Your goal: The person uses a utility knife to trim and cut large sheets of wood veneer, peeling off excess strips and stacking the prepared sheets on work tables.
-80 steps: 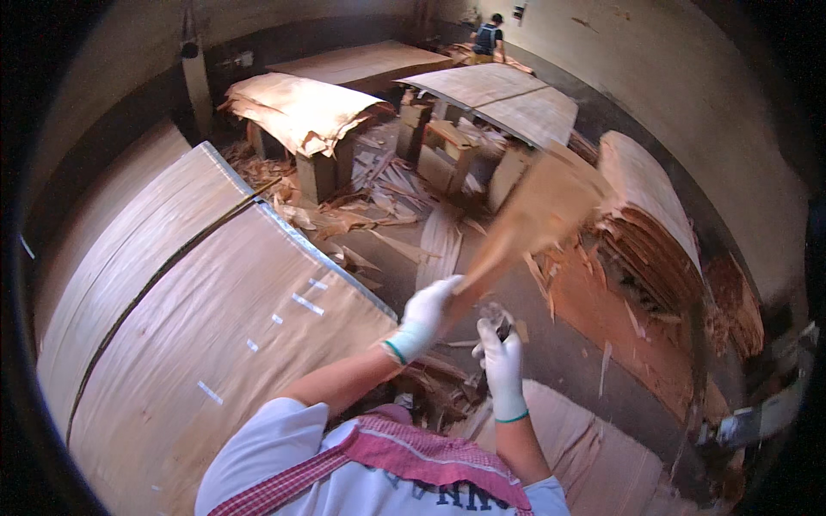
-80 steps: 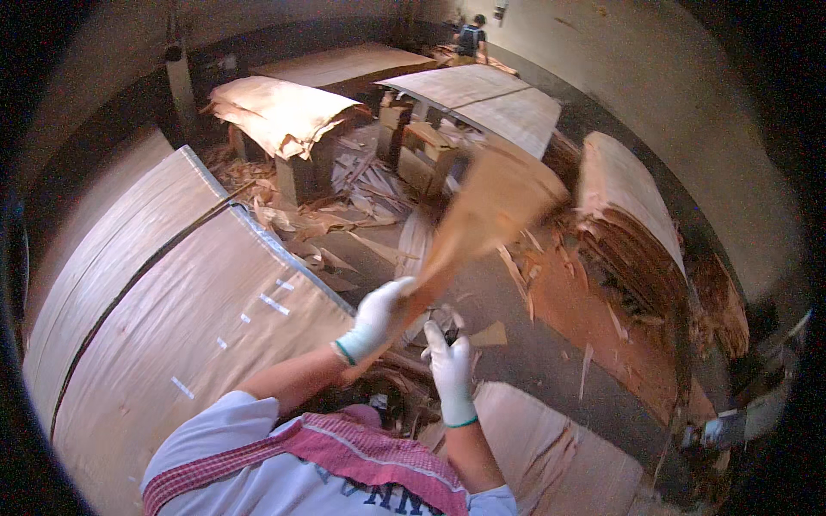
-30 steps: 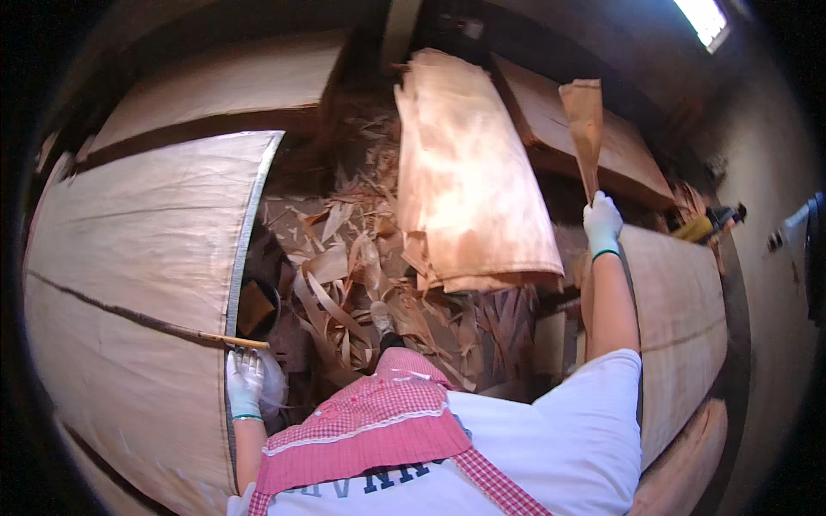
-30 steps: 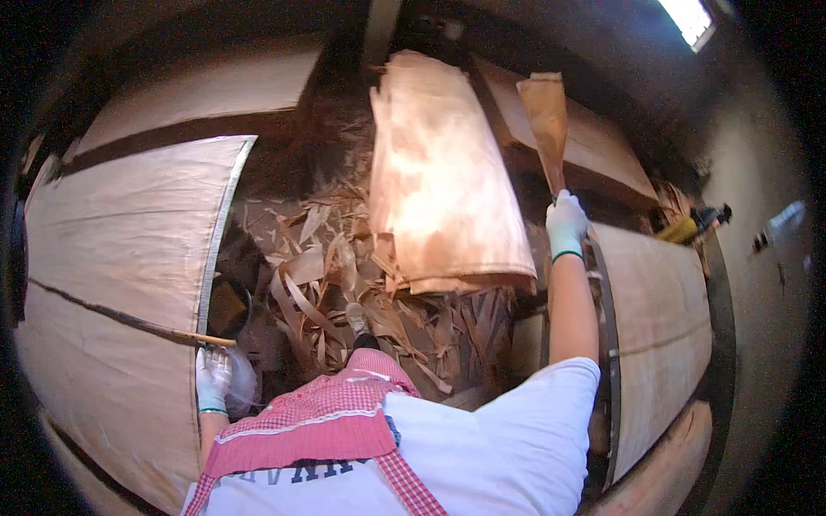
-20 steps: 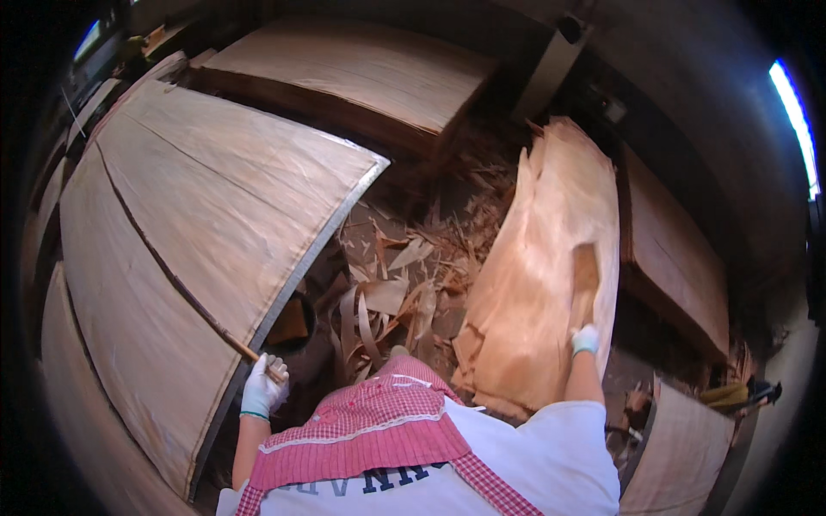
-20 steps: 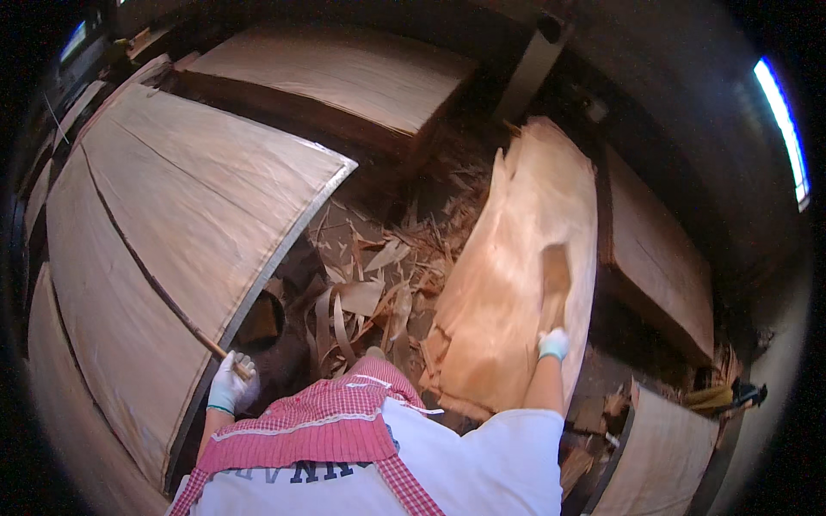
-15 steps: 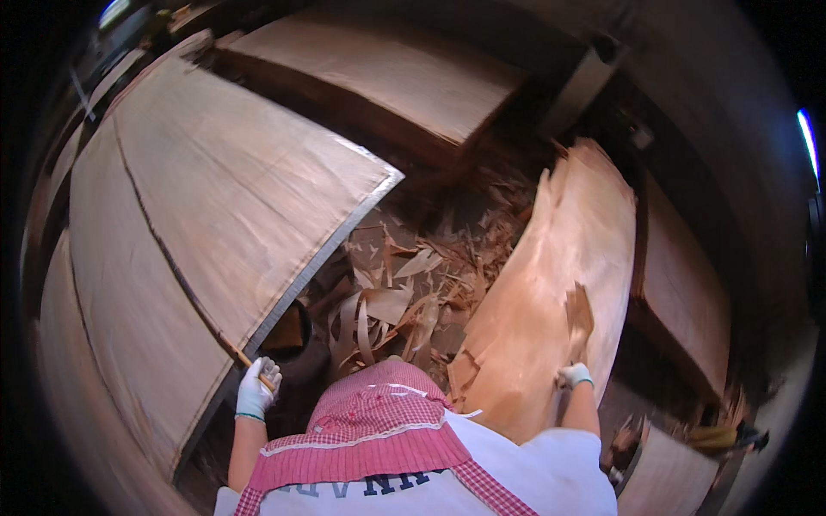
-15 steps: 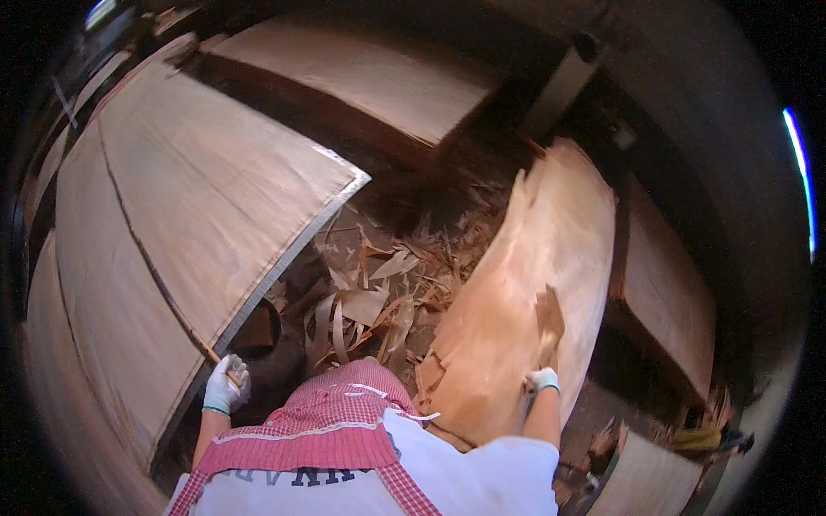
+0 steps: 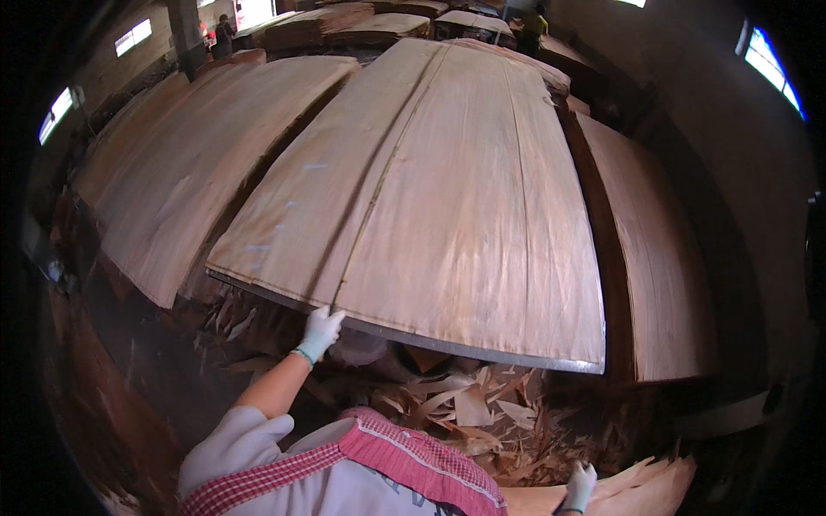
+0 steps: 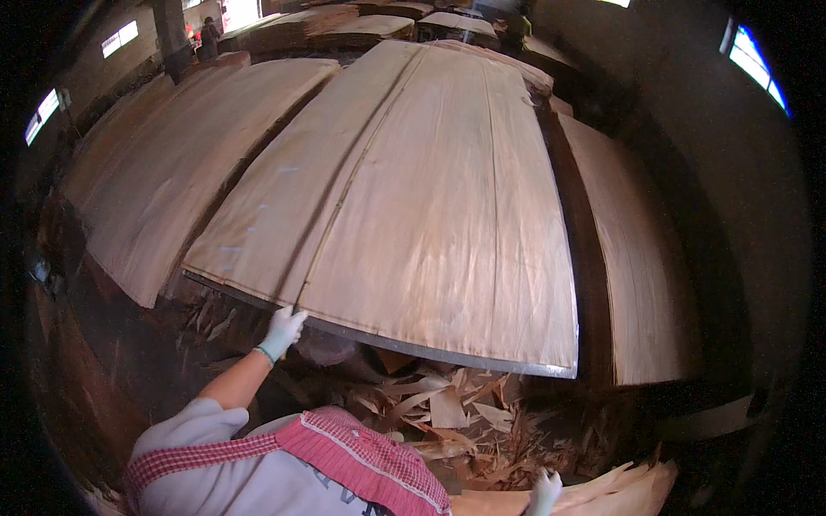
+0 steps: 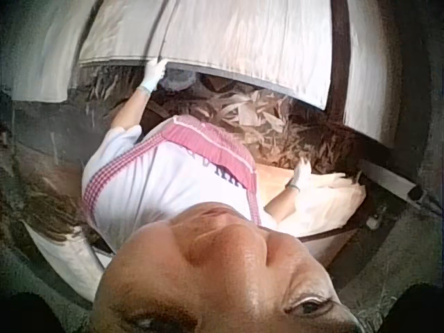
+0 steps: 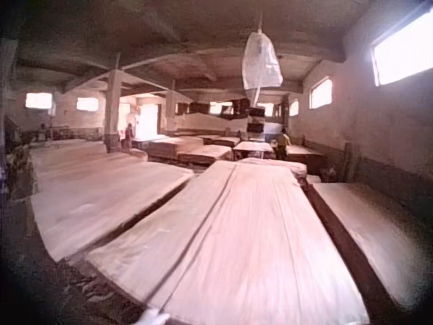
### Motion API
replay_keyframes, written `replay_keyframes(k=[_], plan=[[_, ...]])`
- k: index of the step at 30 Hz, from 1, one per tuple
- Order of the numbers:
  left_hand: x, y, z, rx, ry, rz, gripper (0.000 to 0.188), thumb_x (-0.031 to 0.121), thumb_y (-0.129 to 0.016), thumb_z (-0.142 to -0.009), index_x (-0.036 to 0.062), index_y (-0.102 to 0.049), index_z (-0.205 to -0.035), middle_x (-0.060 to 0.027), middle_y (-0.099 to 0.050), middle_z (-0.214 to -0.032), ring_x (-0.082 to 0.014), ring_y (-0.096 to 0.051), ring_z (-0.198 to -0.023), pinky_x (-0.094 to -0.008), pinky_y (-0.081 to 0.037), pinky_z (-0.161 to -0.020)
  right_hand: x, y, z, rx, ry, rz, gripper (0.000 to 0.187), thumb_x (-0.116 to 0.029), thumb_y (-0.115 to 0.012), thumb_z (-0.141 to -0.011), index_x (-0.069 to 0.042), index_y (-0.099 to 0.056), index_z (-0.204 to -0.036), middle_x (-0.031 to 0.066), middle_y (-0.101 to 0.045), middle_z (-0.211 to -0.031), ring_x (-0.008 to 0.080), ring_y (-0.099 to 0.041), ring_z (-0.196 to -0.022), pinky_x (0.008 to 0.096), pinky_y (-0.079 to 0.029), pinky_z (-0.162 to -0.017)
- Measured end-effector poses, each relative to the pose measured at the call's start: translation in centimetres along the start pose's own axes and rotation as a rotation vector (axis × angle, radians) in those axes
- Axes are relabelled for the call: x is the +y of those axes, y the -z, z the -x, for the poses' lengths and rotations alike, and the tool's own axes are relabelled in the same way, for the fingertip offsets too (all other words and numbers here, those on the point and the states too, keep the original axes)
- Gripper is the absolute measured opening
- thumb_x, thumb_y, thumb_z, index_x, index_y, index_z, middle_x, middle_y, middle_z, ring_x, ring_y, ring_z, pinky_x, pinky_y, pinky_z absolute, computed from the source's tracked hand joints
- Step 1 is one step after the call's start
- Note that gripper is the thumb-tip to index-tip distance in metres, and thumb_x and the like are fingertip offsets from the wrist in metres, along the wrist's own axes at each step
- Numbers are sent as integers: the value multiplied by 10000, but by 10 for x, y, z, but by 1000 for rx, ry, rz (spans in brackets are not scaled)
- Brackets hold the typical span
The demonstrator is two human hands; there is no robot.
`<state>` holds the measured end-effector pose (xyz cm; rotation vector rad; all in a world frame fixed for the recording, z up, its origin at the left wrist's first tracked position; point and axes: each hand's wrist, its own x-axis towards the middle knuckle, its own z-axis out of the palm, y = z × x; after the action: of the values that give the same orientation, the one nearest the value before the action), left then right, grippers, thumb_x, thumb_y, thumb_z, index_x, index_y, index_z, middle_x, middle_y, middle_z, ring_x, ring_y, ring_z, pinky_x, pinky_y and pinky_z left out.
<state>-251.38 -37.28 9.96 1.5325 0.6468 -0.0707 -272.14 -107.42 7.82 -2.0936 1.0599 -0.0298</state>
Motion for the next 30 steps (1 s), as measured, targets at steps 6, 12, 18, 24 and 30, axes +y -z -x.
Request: replay_keyframes(k=[6, 12, 18, 24, 30], plan=[[-58, 93, -33, 311, -280, -466, 333, 315, -626, -880, 39, -536, -716, -112, -549, -573, -198, -523, -445, -395, -410, -455, -216, -175, 48, -488, 443, 6, 124, -122, -598, -881, -10, -651, -887, 2, -622, -749, 86, -541, -652, 253, -446, -577], [-14, 128, -35, 263, -256, -705, 475, 512, -503, -924, 64, -573, -782, -213, -629, -775, -446, -593, -767, -514, -456, -647, -344, -295, 121, -947, 323, 22, 177, -158, -581, -931, -19, -612, -1037, 37, -639, -795, 118, -603, -604, 238, -473, -511], [-7, 320, -149, 1110, -230, -889, 488, 408, -605, -874, 69, -497, -1208, -191, -637, -1016, -389, -616, -882, -495, -483, -746, -420, -346, 186, -989, 524, 397, 207, -172, -601, -893, 7, -660, -981, 56, -670, -803, 135, -635, -735, 285, -493, -644], [-27, 404, -212, 994, 75, -639, 446, 414, -697, -776, 50, -624, -1023, -195, -661, -979, -368, -626, -910, -467, -491, -798, -462, -390, 219, -1056, 699, 566, 244, -196, -606, -887, 3, -663, -1016, 74, -683, -822, 124, -632, -773, 298, -501, -697], [77, 282, -174, 1012, -550, -389, 180, 221, -603, -887, 44, -591, -863, -165, -629, -797, -359, -607, -752, -453, -467, -659, -543, -477, 252, -1156, 951, 432, 323, -318, -620, -897, -22, -640, -1025, 130, -650, -721, 146, -647, -679, 328, -469, -546]])
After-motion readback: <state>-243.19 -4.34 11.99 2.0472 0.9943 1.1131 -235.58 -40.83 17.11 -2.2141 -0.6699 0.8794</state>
